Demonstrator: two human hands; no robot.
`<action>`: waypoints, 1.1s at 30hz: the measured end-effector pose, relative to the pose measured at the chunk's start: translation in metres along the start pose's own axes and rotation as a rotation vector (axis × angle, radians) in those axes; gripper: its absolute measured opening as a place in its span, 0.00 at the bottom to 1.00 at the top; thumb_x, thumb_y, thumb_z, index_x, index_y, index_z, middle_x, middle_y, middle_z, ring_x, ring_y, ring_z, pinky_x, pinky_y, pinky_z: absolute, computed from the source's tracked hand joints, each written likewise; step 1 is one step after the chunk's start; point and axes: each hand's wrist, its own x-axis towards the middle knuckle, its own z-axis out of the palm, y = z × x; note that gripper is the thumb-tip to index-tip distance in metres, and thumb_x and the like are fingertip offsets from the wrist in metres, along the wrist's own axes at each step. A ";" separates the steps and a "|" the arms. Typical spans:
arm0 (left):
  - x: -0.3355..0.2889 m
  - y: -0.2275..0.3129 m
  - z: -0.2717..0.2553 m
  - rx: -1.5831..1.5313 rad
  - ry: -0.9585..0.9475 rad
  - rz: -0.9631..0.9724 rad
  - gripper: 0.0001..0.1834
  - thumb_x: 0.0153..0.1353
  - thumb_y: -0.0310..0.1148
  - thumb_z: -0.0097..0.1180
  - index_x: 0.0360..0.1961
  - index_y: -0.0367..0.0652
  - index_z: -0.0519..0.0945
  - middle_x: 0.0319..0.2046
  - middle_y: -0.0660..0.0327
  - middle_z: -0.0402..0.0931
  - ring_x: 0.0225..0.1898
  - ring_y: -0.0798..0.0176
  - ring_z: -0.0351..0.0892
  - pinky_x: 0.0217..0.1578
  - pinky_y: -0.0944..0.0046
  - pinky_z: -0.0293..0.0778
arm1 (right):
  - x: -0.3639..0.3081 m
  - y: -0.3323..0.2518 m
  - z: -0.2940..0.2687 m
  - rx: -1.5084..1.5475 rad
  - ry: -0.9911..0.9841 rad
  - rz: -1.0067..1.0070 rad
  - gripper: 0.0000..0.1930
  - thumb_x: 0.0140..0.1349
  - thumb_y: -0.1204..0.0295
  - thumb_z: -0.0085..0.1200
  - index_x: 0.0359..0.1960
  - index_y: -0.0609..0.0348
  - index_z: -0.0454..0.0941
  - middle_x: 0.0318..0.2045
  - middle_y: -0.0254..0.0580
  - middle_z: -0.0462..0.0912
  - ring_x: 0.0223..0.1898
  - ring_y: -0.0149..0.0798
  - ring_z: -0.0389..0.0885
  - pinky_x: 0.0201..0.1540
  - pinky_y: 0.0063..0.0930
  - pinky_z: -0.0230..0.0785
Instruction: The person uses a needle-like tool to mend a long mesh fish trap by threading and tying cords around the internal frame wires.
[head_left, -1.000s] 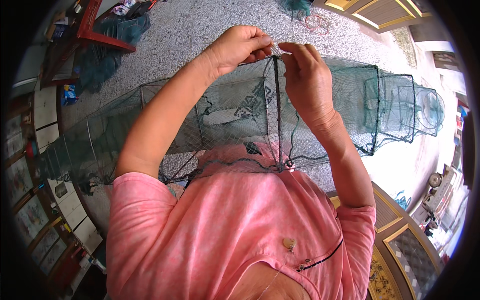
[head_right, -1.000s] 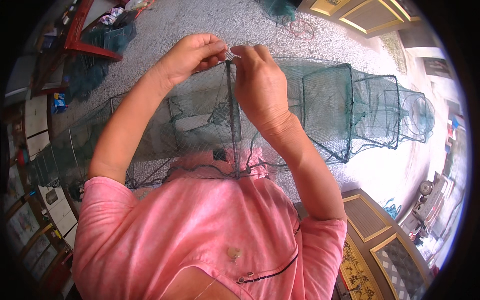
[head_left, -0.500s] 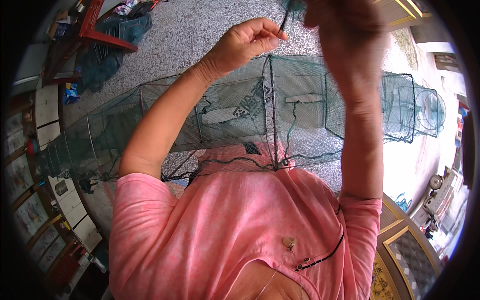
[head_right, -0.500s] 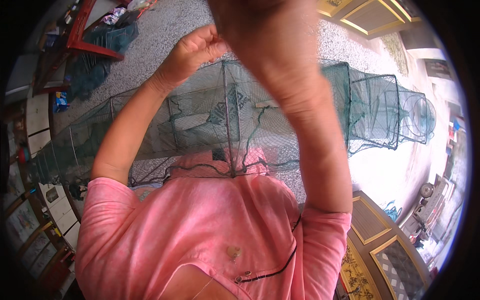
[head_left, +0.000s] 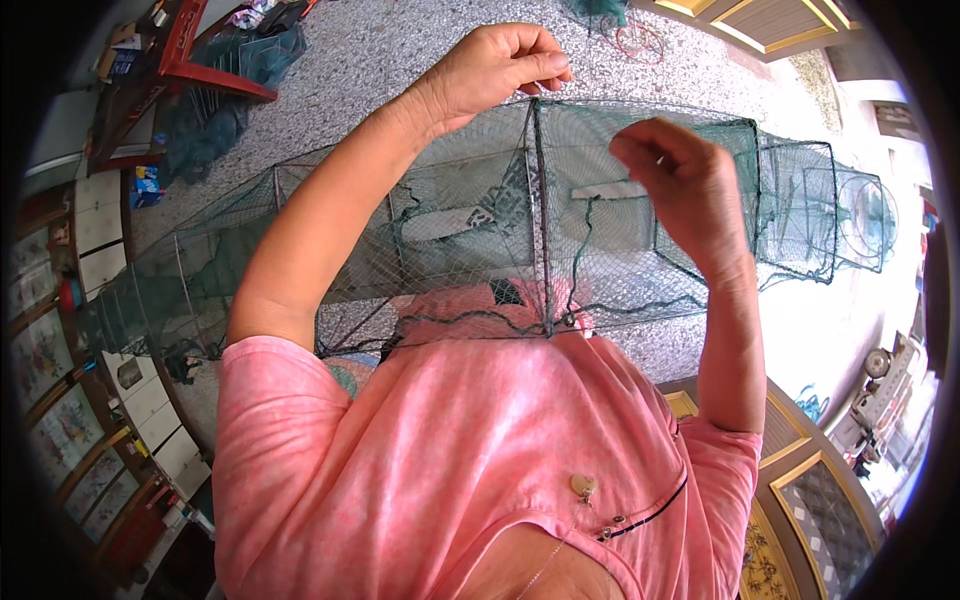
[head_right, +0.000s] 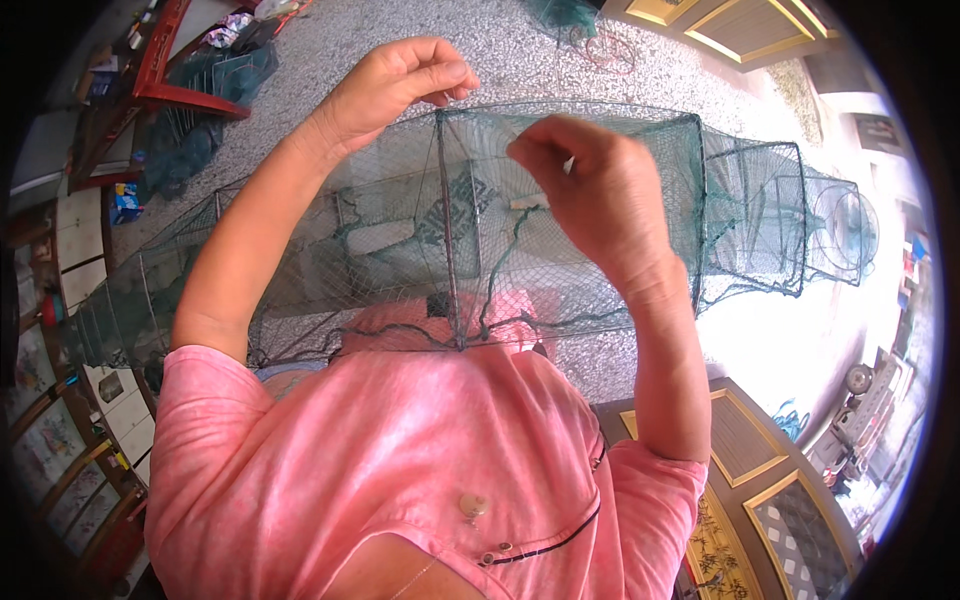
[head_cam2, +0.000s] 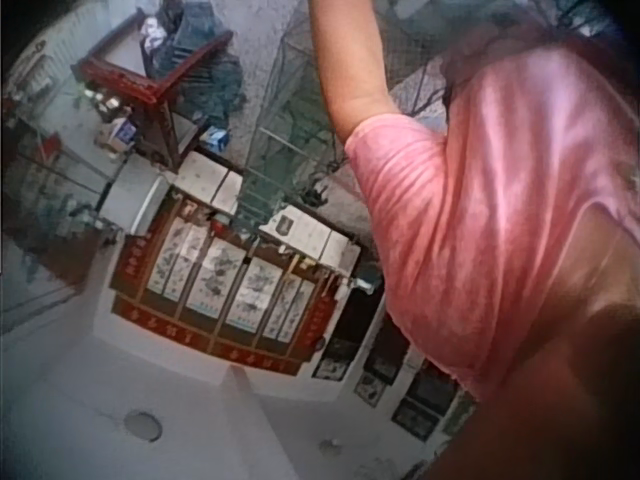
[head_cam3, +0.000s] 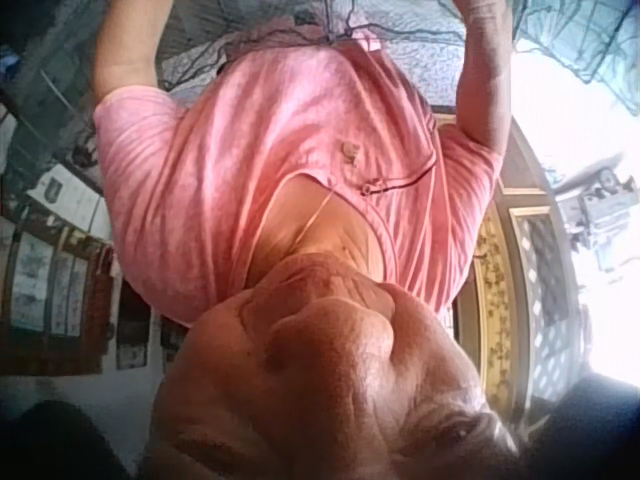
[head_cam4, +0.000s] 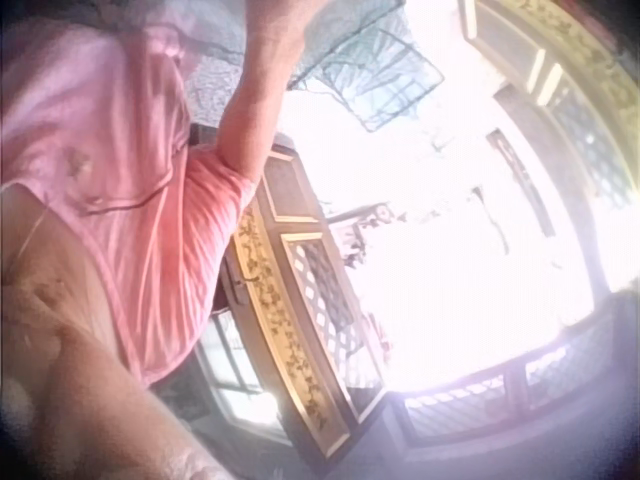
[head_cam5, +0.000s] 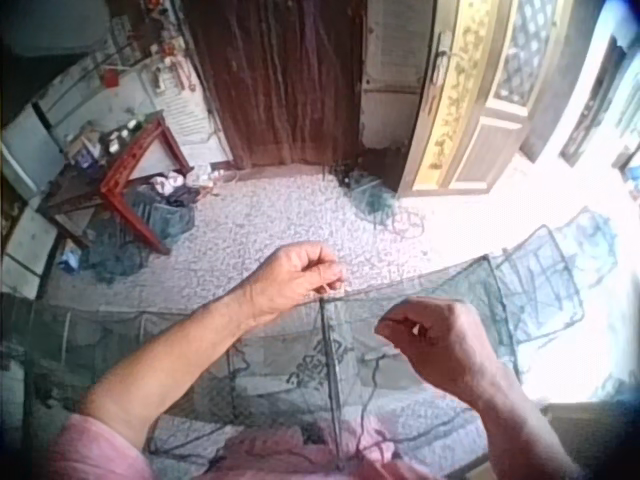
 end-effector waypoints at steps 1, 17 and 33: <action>0.001 -0.001 0.001 -0.021 -0.002 -0.013 0.11 0.67 0.39 0.51 0.36 0.43 0.79 0.34 0.67 0.79 0.38 0.75 0.75 0.42 0.72 0.71 | -0.003 0.001 0.006 -0.033 0.003 0.012 0.06 0.56 0.67 0.61 0.31 0.54 0.82 0.23 0.38 0.82 0.21 0.34 0.79 0.26 0.27 0.70; 0.001 -0.003 0.006 -0.011 0.026 -0.148 0.10 0.64 0.36 0.55 0.37 0.41 0.80 0.32 0.68 0.78 0.34 0.77 0.74 0.38 0.76 0.71 | 0.009 0.005 0.046 -0.059 0.157 0.004 0.07 0.57 0.66 0.59 0.28 0.55 0.81 0.20 0.44 0.80 0.24 0.48 0.80 0.26 0.36 0.70; -0.006 -0.009 0.013 -0.135 0.208 0.062 0.09 0.67 0.34 0.50 0.41 0.42 0.79 0.33 0.67 0.77 0.33 0.75 0.72 0.39 0.73 0.71 | 0.045 -0.008 0.024 0.299 0.319 -0.202 0.05 0.61 0.69 0.58 0.35 0.55 0.82 0.30 0.30 0.78 0.23 0.23 0.71 0.28 0.19 0.66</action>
